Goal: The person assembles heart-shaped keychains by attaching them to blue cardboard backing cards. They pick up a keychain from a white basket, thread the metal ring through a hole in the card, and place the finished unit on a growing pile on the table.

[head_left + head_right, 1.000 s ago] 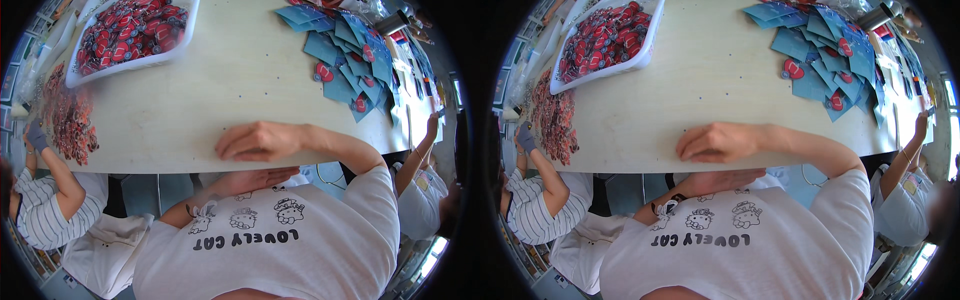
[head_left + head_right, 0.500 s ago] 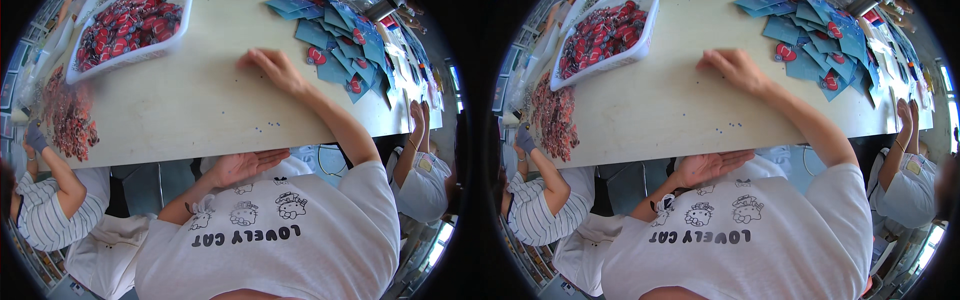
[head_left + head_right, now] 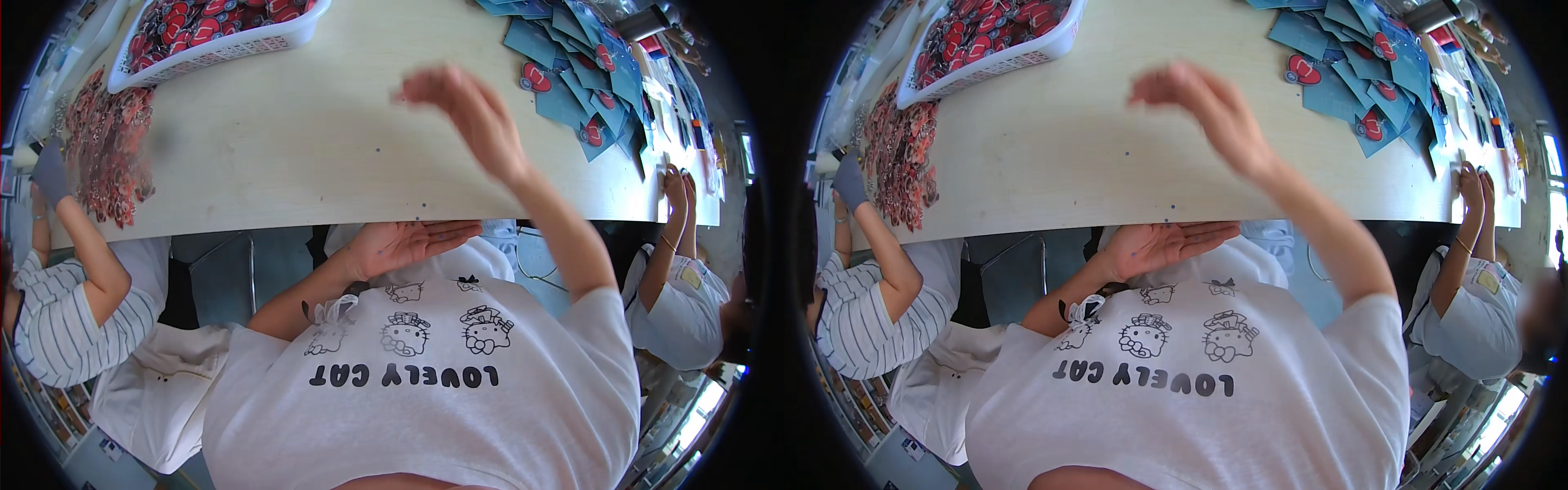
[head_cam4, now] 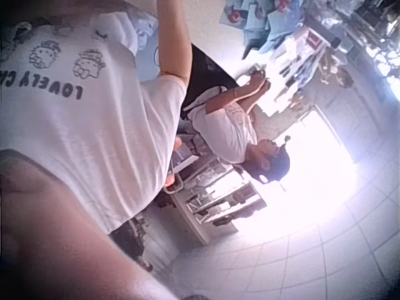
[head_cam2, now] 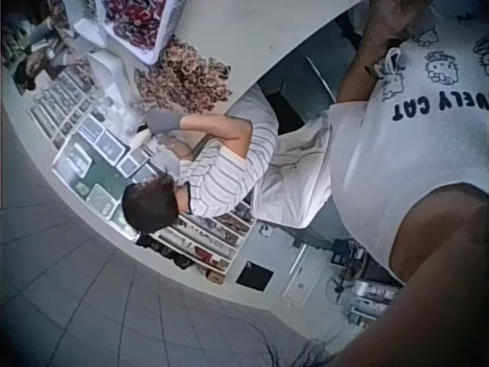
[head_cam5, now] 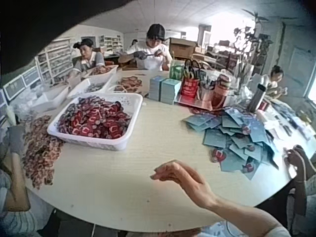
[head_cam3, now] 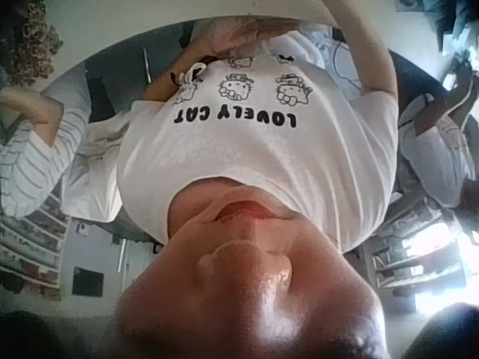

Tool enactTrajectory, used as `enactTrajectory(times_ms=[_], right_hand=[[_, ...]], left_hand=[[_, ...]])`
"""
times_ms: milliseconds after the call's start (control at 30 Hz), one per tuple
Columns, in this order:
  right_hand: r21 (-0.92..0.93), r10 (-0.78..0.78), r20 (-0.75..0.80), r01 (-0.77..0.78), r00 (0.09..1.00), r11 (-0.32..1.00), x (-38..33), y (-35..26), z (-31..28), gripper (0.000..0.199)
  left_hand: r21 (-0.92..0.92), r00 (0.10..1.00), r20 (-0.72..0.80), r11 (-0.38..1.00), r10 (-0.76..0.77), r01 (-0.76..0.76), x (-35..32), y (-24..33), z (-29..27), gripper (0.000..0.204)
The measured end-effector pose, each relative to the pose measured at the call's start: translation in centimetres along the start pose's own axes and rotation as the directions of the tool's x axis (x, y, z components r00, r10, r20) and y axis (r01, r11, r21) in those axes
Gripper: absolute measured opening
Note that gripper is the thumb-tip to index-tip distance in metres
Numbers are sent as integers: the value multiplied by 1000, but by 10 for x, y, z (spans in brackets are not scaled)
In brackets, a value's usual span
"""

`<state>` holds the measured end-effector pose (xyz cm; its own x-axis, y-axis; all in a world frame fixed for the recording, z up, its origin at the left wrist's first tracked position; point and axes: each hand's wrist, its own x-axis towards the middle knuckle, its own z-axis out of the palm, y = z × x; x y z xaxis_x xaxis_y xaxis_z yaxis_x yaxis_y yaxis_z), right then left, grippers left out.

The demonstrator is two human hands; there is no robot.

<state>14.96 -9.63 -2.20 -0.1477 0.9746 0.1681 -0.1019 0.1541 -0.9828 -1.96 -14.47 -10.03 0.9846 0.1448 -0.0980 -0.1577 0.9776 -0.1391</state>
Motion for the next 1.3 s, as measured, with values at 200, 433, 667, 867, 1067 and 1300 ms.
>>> enactTrajectory(times_ms=[200, 433, 667, 867, 1067, 1300], right_hand=[[-302, 61, 221, 9, 973, 953, 68, 25, 0, 43], [-185, 202, 606, -111, 769, 977, -37, -5, 51, 38], [555, 143, 135, -195, 980, 809, -34, 3, 17, 34], [230, 93, 147, -126, 985, 965, -42, -23, -44, 15], [45, 166, 157, -175, 974, 984, -30, -23, -98, 16], [-157, 140, 247, -103, 959, 982, -40, -3, -111, 17]], left_hand=[[18, 998, -58, 1000, 21, -20, -4, 7, 1, 59], [784, 983, -51, 616, 179, -72, -36, 3, -11, 59], [-13, 994, -92, 998, 58, -59, -16, -2, -10, 55], [-33, 800, -580, 976, 156, -214, -85, -1, -52, 21], [-83, 877, -383, 935, 290, -345, -150, 14, 42, 46], [169, 820, -163, 834, 549, -525, -24, 130, 186, 35]])
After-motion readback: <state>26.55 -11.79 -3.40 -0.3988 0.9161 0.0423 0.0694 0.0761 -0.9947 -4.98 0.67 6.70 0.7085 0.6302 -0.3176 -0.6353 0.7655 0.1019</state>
